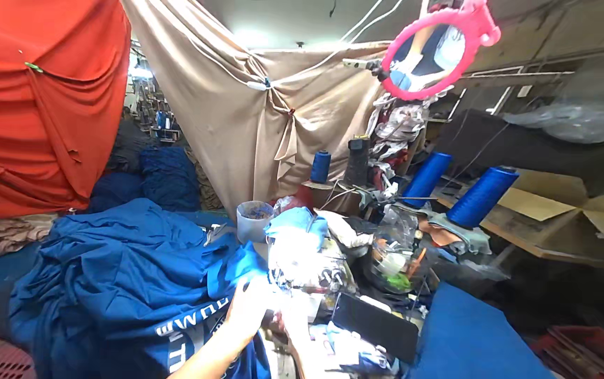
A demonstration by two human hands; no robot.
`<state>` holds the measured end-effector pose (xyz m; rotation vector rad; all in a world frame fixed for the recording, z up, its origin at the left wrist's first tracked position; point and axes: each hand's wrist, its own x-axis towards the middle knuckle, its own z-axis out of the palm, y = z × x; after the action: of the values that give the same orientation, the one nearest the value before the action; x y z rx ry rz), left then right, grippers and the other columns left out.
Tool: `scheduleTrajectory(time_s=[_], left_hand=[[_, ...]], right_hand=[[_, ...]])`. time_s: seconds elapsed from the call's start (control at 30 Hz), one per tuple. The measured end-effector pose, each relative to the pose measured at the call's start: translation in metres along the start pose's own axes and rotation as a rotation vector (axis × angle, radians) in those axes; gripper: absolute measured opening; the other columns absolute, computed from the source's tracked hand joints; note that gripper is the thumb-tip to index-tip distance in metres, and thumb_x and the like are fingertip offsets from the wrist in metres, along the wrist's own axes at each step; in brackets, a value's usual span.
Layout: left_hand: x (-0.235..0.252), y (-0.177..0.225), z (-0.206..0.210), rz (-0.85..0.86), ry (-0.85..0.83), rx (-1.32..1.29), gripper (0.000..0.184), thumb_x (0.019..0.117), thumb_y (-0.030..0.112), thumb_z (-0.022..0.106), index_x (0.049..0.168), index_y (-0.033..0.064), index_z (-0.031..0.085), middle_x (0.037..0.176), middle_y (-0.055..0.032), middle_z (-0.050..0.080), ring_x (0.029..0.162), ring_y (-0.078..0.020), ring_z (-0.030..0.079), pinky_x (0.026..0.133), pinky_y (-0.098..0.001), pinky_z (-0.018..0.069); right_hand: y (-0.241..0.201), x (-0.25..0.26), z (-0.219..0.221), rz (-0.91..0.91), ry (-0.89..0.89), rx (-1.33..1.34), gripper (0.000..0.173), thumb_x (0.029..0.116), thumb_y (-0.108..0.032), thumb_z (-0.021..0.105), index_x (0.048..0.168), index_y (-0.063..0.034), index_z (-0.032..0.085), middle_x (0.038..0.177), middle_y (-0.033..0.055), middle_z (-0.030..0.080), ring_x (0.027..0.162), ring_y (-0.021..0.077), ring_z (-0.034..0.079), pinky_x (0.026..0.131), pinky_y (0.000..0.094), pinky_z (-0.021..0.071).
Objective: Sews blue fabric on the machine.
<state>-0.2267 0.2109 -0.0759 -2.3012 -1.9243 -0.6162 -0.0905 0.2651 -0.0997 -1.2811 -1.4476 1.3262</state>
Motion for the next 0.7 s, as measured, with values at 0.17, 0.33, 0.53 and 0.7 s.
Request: scheduleTrajectory(time_s=[0.17,0.33,0.53,0.7], left_hand=[[0.014,0.002,-0.01,-0.071,-0.206,0.038,0.041,0.1011,-0.003,0.043,0.134,0.0074,0.065,0.142,-0.0139,0.061,0.14,-0.0358,0.048,0.115,-0.0573,0.0325],[0.039,0.003,-0.015,-0.211,-0.361,0.033,0.045,0.105,0.001,0.042,0.15,0.0017,0.048,0.156,-0.0209,0.046,0.15,-0.0454,0.031,0.119,-0.0633,0.0266],[0.036,0.004,-0.012,-0.237,-0.312,0.059,0.034,0.1005,-0.004,0.047,0.131,-0.0029,0.061,0.137,-0.0242,0.059,0.134,-0.0465,0.05,0.11,-0.0584,0.0424],[0.003,0.017,-0.022,-0.289,-0.304,-0.018,0.039,0.0989,-0.005,0.047,0.134,0.0,0.063,0.137,-0.0245,0.06,0.134,-0.0476,0.051,0.109,-0.0577,0.044]], right_hand=[[0.003,0.0,0.0,-0.004,-0.013,-0.024,0.028,0.1067,-0.014,0.052,0.101,0.0095,0.066,0.068,0.0076,0.061,0.054,0.01,0.055,0.053,0.026,0.0486],[0.004,-0.004,-0.001,-0.007,-0.023,-0.02,0.028,0.1072,-0.013,0.051,0.11,0.0111,0.064,0.072,0.0105,0.064,0.055,0.0115,0.057,0.053,0.027,0.0498],[0.008,-0.007,-0.003,0.011,-0.045,0.039,0.026,0.1076,-0.012,0.05,0.106,0.0104,0.063,0.07,0.0093,0.064,0.053,0.0108,0.058,0.051,0.0256,0.0507],[0.01,-0.014,-0.001,-0.335,0.199,-0.283,0.026,0.092,-0.009,0.069,0.106,0.0121,0.068,0.1,0.0253,0.069,0.093,0.0336,0.069,0.088,0.0472,0.0552]])
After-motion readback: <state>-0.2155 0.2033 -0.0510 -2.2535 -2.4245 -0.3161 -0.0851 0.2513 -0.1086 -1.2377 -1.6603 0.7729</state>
